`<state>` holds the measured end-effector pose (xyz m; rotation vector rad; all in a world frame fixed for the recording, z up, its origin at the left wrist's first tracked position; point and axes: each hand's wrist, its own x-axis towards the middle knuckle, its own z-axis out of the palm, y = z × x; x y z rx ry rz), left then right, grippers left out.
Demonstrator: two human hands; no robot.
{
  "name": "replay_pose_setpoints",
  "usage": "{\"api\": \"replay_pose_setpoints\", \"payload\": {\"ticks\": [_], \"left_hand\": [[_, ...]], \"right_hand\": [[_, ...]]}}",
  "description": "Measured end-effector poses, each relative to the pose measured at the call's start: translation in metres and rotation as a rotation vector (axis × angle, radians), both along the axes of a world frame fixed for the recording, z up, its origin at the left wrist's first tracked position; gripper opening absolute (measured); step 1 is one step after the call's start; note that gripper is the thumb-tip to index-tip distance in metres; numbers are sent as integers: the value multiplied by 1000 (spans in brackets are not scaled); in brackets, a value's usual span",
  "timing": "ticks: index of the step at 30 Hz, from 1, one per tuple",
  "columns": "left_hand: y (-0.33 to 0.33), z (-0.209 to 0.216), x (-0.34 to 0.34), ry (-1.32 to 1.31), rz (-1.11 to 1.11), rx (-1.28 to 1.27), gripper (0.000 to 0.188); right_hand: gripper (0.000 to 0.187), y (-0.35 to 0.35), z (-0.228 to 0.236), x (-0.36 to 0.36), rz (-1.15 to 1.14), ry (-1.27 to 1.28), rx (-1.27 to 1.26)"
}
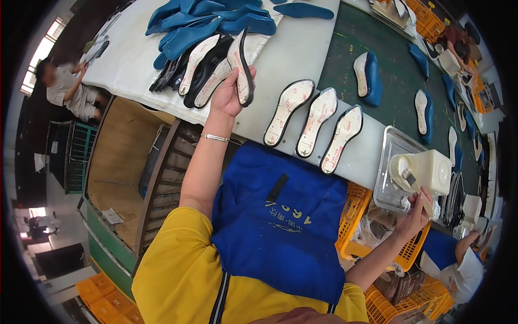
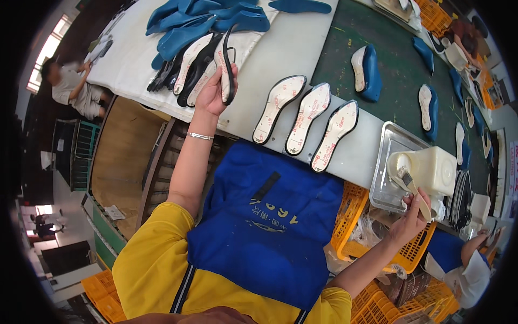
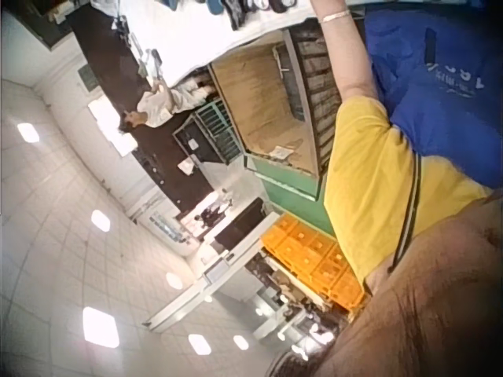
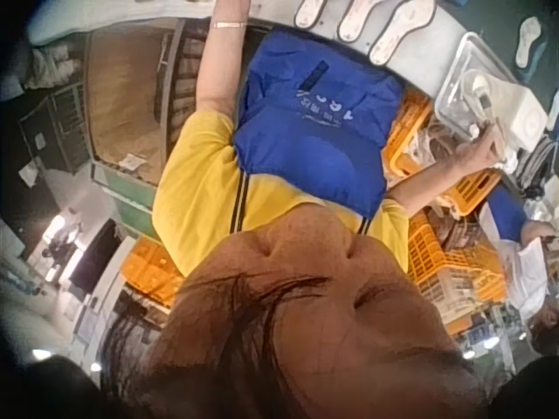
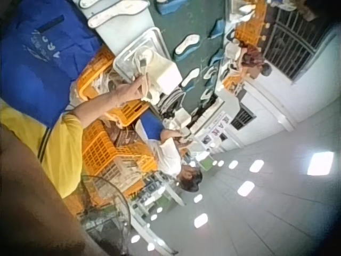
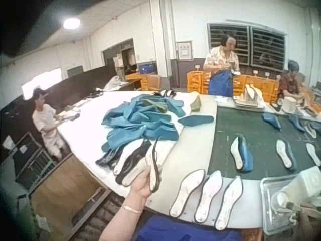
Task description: Applying glue to the inner soles of shoes using a brush in a manufacturing setting.
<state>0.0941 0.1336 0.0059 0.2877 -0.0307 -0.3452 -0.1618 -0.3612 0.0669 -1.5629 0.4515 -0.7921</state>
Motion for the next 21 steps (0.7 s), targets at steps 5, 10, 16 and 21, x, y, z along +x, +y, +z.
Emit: {"api": "replay_pose_setpoints", "payload": {"ticks": [5,10,16,21], "left_hand": [[-32,-5,-18,223,-79,-213,23],[-60,-4,-31,184,-113,-345,21],[-72,-7,-37,122,2,138,25],[-108,29,-80,-135,-97,406,39]], "right_hand": [[24,0,7,2,-79,48,-211],[22,-3,4,-3,-98,-16,-191],[20,-16,-3,3,-268,163,-294],[20,-44,-42,40,-225,184,-408]]}}
